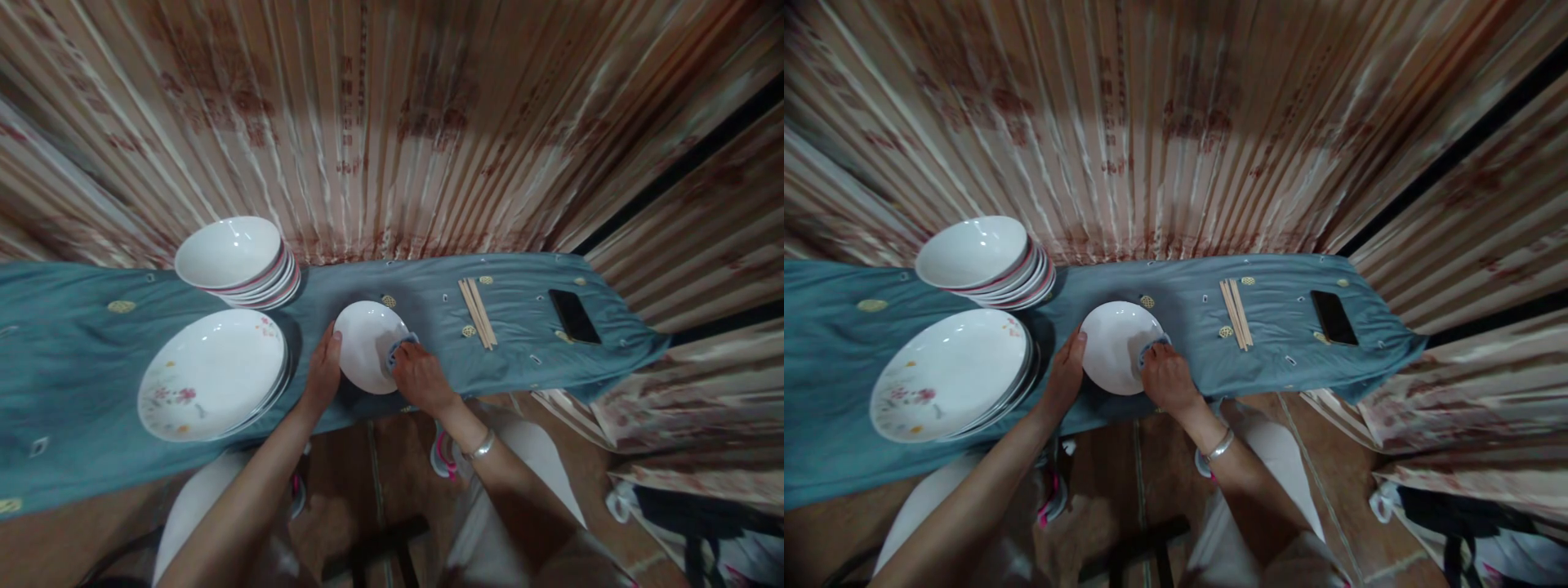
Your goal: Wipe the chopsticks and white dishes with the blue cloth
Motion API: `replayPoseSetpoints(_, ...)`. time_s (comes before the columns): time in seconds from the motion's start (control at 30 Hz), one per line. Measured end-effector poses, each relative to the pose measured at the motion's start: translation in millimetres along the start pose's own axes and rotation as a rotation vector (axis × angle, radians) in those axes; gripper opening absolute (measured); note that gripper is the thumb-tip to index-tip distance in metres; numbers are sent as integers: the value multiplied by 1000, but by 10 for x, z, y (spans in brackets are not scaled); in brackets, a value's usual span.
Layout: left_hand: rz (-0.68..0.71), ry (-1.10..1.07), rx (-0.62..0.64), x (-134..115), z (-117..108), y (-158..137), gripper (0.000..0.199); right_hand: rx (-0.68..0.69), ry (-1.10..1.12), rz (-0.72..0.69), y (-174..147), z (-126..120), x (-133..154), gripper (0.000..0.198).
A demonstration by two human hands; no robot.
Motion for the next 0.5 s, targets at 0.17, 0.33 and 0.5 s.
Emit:
replayPoseSetpoints(0.17,-5,-10,-1,22,1,8,48,94,-31,-56,-87,-56,184,14)
replayPoseSetpoints(0.33,11,-15,-4,39,-2,14,50,117,45,-127,-166,-98,360,15)
replayPoseSetpoints(0.5,-3,-32,-15,58,-9,18,51,-32,281,-256,-217,-173,504,21)
Point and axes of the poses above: each hand's wrist, its own y-axis towards the middle knuckle, its own z-axis out of the palm, x = y × z, the point moved 9 cm from there along y, towards the middle knuckle, and after that the axes turned 15 degrees about x, right-handed, at the moved point
